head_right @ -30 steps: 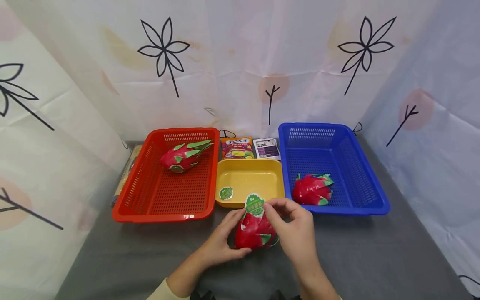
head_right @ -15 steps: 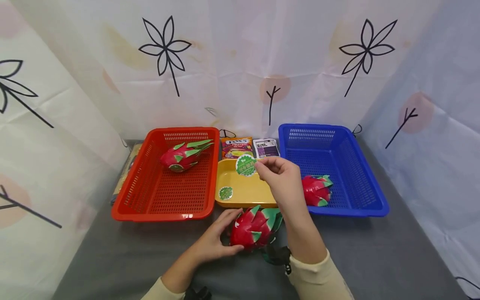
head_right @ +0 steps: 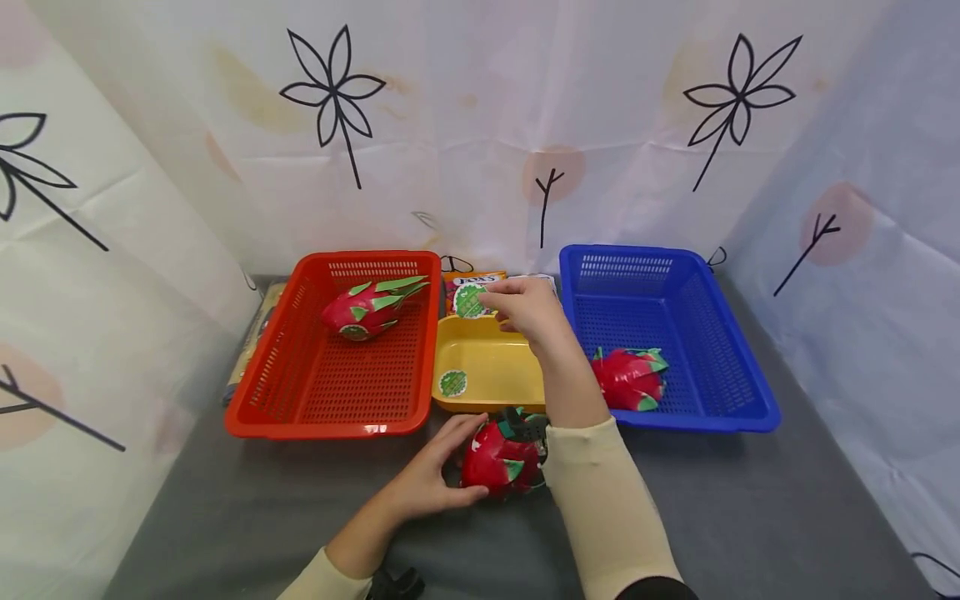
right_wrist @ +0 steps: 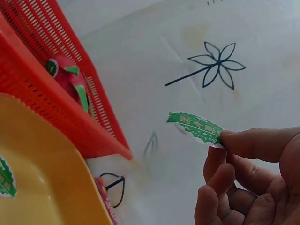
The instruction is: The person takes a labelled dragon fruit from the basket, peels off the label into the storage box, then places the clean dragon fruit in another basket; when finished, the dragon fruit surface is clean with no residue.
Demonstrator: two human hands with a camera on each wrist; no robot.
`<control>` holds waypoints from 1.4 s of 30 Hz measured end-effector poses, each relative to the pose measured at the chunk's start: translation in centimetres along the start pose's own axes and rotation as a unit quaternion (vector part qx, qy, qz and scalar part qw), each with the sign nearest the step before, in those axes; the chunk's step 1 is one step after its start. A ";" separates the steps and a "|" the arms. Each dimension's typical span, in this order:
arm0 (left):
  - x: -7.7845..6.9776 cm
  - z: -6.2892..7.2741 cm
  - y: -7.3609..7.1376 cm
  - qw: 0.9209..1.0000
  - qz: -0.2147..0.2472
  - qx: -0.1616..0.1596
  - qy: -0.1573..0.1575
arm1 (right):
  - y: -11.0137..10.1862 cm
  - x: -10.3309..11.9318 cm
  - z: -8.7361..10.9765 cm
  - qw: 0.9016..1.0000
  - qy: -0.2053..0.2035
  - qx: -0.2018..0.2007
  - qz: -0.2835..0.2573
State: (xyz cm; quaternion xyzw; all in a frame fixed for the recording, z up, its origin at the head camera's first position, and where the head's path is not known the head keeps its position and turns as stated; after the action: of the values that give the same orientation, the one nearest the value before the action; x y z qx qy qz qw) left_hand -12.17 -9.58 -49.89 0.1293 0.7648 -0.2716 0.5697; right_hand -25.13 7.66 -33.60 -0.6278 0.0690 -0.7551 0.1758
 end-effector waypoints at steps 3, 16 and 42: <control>0.1 -0.1 0.0 1.000 0.001 0.000 -0.010 | 0.5 -0.5 -1.8 0.999 0.031 0.025 0.025; 0.3 0.0 -0.4 1.000 -0.005 0.002 -0.031 | 3.0 -4.3 -7.4 0.979 0.119 0.112 0.122; 0.4 0.0 -0.2 1.000 0.000 0.005 -0.024 | 4.5 -5.6 -8.0 0.942 0.121 0.185 0.253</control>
State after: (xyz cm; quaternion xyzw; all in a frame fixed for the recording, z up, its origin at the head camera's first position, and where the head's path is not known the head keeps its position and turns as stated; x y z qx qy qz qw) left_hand -12.40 -9.81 -50.19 0.1261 0.7497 -0.2785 0.5869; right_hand -31.30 4.54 -41.85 -0.4500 0.1058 -0.7556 0.4642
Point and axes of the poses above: each hand's wrist, its own z-axis away from the middle knuckle, its own y-axis out of the palm, x = y × z, the point moved 3 cm from there along -z, towards the middle knuckle, and after that the axes turned 4 degrees about z, right-handed, at the moved point
